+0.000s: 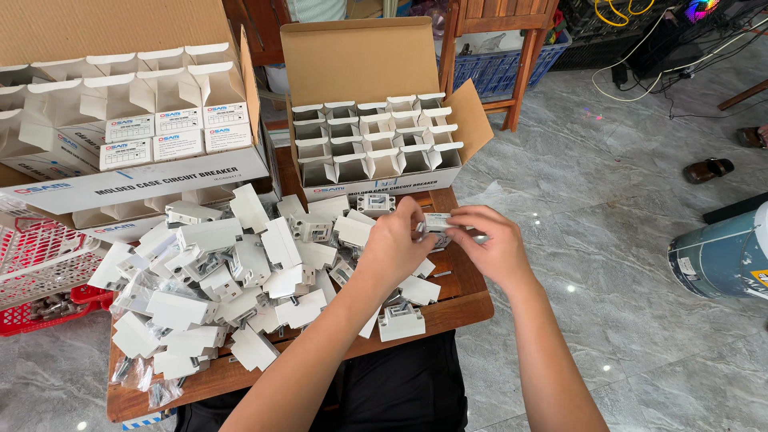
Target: The person sorts molded case circuit breakers by picking them up from a pile on a table, checking their sides, and placing them into cardboard boxes. They also handle small plastic components and place them into the boxes alongside the breakers.
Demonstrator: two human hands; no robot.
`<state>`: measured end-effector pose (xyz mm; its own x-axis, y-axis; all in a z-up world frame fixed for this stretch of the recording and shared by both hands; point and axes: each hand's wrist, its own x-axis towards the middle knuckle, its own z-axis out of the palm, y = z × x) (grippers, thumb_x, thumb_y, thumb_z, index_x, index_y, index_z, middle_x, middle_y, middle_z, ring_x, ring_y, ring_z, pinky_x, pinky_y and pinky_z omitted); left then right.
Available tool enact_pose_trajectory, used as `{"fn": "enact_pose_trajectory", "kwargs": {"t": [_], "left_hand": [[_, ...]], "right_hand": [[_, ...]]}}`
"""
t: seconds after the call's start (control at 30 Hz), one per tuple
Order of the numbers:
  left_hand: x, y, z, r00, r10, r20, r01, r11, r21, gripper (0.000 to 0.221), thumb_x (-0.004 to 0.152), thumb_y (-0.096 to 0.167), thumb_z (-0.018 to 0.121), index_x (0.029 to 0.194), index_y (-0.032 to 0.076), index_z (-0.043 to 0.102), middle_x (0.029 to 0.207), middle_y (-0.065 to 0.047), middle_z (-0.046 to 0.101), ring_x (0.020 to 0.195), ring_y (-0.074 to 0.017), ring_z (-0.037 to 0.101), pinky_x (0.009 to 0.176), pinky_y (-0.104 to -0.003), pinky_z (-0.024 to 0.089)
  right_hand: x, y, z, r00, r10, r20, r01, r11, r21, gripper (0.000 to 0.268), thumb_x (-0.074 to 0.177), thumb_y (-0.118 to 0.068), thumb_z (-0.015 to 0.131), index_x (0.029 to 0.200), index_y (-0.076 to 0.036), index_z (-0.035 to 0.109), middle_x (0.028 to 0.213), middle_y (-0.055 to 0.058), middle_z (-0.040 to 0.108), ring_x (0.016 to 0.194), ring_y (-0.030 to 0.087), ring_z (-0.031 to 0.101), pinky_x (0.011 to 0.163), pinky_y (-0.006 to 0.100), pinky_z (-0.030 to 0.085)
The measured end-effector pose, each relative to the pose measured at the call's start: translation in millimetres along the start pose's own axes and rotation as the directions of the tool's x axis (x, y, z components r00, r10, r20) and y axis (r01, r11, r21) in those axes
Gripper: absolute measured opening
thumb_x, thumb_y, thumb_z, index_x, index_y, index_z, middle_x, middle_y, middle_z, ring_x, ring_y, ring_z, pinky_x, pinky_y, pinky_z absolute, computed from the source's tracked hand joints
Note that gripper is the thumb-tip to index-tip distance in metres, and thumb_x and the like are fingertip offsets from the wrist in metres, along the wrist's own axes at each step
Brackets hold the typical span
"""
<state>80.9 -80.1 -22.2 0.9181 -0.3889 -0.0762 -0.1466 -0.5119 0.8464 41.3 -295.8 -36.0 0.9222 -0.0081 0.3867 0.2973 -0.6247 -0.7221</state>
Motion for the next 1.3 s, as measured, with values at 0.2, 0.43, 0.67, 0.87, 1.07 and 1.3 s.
{"fn": "enact_pose_trajectory", "kwargs": {"t": [0.2,0.43,0.67,0.87,1.07,1.3], "left_hand": [[19,-38,26,0.968,0.25,-0.031,-0.236,0.942,0.239,0.008,0.101,0.007,0.074,0.107,0.012,0.076,0.094,-0.006,0.076,0.084,-0.0272,0.085,0.075,-0.037,0.071],[9,-48,36,0.901,0.432,0.031,-0.379,0.753,0.538,0.012,0.099,0.002,0.075,0.102,0.013,0.08,0.101,-0.008,0.08,0.082,-0.0257,0.085,0.074,-0.036,0.071],[-11,0,20,0.906,0.416,0.082,-0.333,0.577,0.746,0.018,0.085,0.028,0.094,0.097,0.018,0.085,0.098,-0.007,0.077,0.08,-0.0246,0.085,0.067,-0.039,0.07],[-35,-6,-26,0.781,0.56,-0.276,-0.458,0.815,0.356,0.032,0.095,0.007,0.07,0.127,0.008,0.066,0.126,-0.017,0.072,0.105,-0.0401,0.076,0.088,-0.049,0.062],[-98,-2,-176,0.694,0.53,-0.487,-0.512,0.839,0.184,0.033,0.107,0.014,0.077,0.138,0.01,0.067,0.138,-0.012,0.076,0.127,-0.0332,0.076,0.113,-0.046,0.062],[-126,-80,-336,0.656,0.331,-0.678,-0.355,0.928,0.109,0.033,0.105,0.004,0.079,0.136,0.013,0.074,0.126,-0.01,0.078,0.124,-0.0328,0.078,0.097,-0.045,0.069]], "right_hand": [[-6,9,2,0.991,-0.133,-0.029,0.133,0.991,0.006,0.015,0.098,-0.003,0.086,0.11,-0.011,0.09,0.117,0.012,0.085,0.097,0.03,0.085,0.073,0.038,0.073],[-11,4,1,0.982,-0.189,0.005,0.189,0.978,-0.087,0.015,0.096,-0.005,0.085,0.107,-0.014,0.091,0.124,0.01,0.084,0.097,0.03,0.086,0.077,0.042,0.072],[-8,23,5,0.985,-0.152,0.082,0.163,0.974,-0.155,0.038,0.081,-0.005,0.092,0.117,-0.011,0.083,0.125,0.012,0.083,0.11,0.038,0.081,0.08,0.043,0.072],[28,-66,-10,0.981,-0.132,0.142,0.155,0.974,-0.165,0.052,0.088,-0.006,0.089,0.139,-0.012,0.081,0.133,0.004,0.077,0.095,0.016,0.074,0.098,0.03,0.063],[92,-215,38,0.938,-0.271,0.217,0.286,0.957,-0.042,0.053,0.083,-0.011,0.095,0.134,-0.005,0.083,0.13,0.007,0.079,0.09,0.016,0.073,0.094,0.029,0.067],[178,-339,173,0.843,-0.454,0.288,0.404,0.888,0.219,0.046,0.088,-0.003,0.091,0.132,-0.009,0.083,0.12,0.014,0.078,0.095,0.037,0.082,0.083,0.041,0.071]]}}
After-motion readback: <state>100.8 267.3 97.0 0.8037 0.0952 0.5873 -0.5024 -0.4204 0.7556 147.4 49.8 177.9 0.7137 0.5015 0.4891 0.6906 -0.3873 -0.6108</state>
